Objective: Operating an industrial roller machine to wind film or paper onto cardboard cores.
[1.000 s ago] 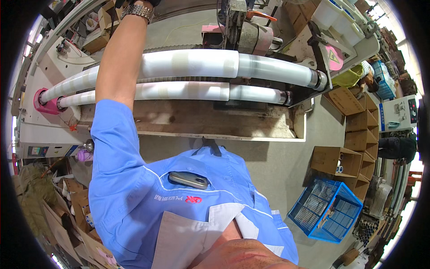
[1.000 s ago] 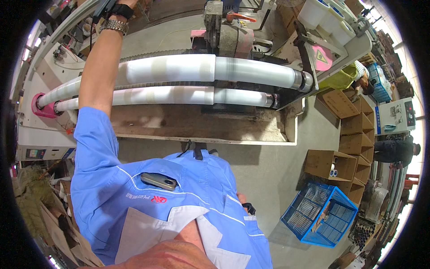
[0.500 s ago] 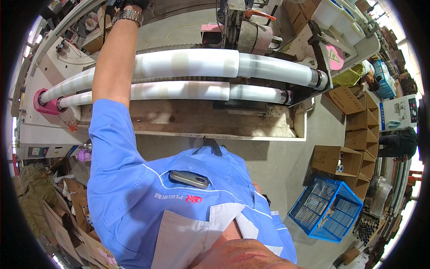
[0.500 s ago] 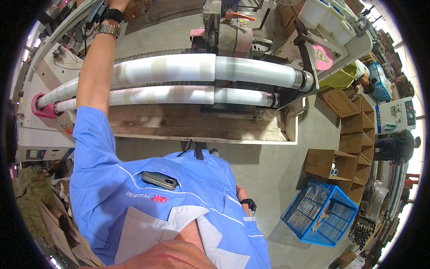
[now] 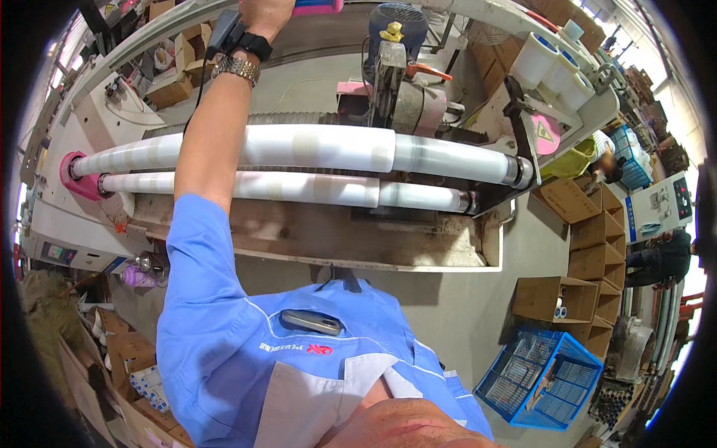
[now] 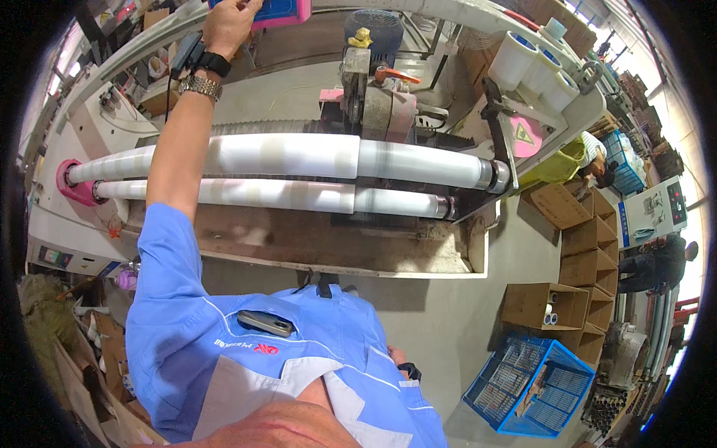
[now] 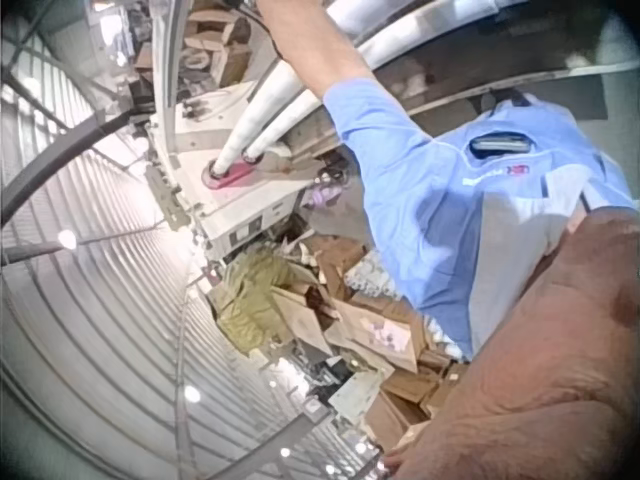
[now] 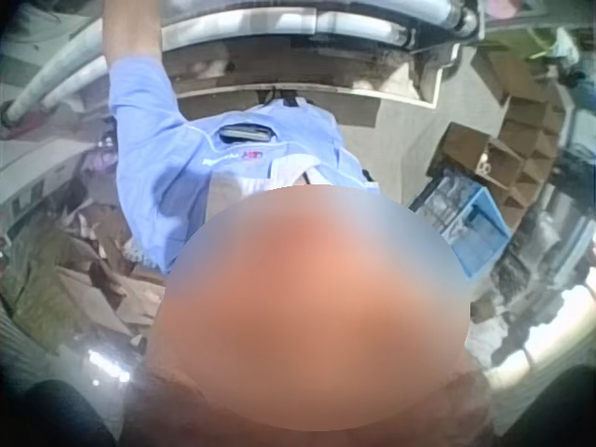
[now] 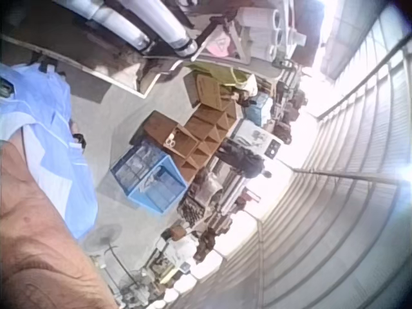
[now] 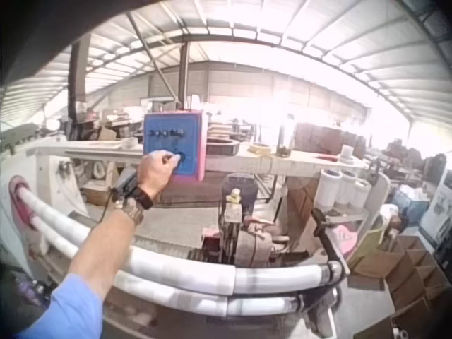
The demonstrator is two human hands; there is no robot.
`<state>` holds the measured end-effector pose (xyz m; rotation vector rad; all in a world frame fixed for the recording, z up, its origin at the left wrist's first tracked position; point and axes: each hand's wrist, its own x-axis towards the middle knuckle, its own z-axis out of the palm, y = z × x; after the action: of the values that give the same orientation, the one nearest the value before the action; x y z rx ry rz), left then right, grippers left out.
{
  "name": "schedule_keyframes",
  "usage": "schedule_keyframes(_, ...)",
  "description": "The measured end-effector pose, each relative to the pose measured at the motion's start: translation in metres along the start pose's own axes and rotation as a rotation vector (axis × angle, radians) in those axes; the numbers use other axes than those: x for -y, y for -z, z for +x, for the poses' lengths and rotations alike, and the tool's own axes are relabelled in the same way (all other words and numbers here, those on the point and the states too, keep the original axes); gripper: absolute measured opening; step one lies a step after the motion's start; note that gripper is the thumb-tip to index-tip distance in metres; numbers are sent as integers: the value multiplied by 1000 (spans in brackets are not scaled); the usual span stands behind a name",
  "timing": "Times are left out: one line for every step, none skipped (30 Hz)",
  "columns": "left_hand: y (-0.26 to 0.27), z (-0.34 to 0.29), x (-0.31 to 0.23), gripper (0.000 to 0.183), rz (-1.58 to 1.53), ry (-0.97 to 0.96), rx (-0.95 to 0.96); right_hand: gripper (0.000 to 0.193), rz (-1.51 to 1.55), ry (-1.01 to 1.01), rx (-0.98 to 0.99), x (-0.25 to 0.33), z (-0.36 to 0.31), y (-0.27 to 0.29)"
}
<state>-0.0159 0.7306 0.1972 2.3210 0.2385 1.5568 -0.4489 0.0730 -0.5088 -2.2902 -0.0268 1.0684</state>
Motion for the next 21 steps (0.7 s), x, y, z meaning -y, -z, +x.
schedule_keyframes(-2, -2, 5, 30, 23, 26, 5, 31, -7, 4, 6, -1, -4, 5)
schedule_keyframes(-4, 1, -12, 30, 27, 10, 10, 32, 25, 11, 6, -6, 8, -10)
schedule_keyframes(2, -4, 0, 30, 41, 16, -6, 32, -11, 27, -3, 36, -6, 22)
schedule_keyframes(11, -5, -2, 30, 61, 6, -24, 33, -34, 54, -18, 76, -20, 51)
schedule_keyframes(19, -6, 0, 30, 64, 3, -44, 34, -61, 67, -48, 131, -47, 86)
schedule_keyframes(19, -3, 1, 30, 59, 12, -44, 34, -65, 58, -16, 102, -29, 74)
schedule_keyframes(17, 0, -1, 30, 59, 22, -35, 34, -59, 52, 16, 67, -6, 54)
schedule_keyframes(10, 1, 5, 30, 61, 42, -17, 34, -56, 37, 56, 38, 11, 39)
schedule_keyframes(11, 0, 2, 30, 62, 38, -15, 34, -52, 39, 57, 36, 15, 36)
schedule_keyframes(13, -1, 1, 30, 56, 60, 3, 33, -99, 78, 34, 34, 18, 34)
schedule_keyframes(16, -3, 1, 30, 50, 84, 21, 32, -147, 118, 13, 31, 21, 33)
schedule_keyframes(15, 0, -16, 30, 42, 57, 23, 32, -123, 127, 2, 15, 36, 16)
schedule_keyframes(15, 1, -15, 31, 41, 37, 9, 32, -159, 132, -12, 3, 41, 7)
schedule_keyframes(6, -5, 3, 31, 37, 43, 8, 32, -210, 113, -13, 1, 30, 9)
schedule_keyframes(5, -2, -8, 31, 36, 26, 18, 31, -210, 130, -24, -11, 36, -8)
schedule_keyframes(7, -1, -6, 31, 22, 12, 22, 30, -204, 141, -36, -10, 36, -9)
schedule_keyframes(7, 0, -6, 32, 5, -2, 29, 29, -195, 164, -54, -7, 38, -11)
schedule_keyframes(20, 2, -13, 32, 14, 21, 53, 29, -189, 195, -67, -3, 39, -8)
schedule_keyframes(19, 4, -13, 32, -53, 28, 51, 28, -170, 207, -88, -2, 36, -9)
schedule_keyframes(17, 7, -13, 31, -61, 15, 69, 28, -126, 199, -103, 0, 31, -10)
schedule_keyframes(13, 8, -13, 30, -70, 4, 85, 28, -76, 181, -113, 4, 24, -6)
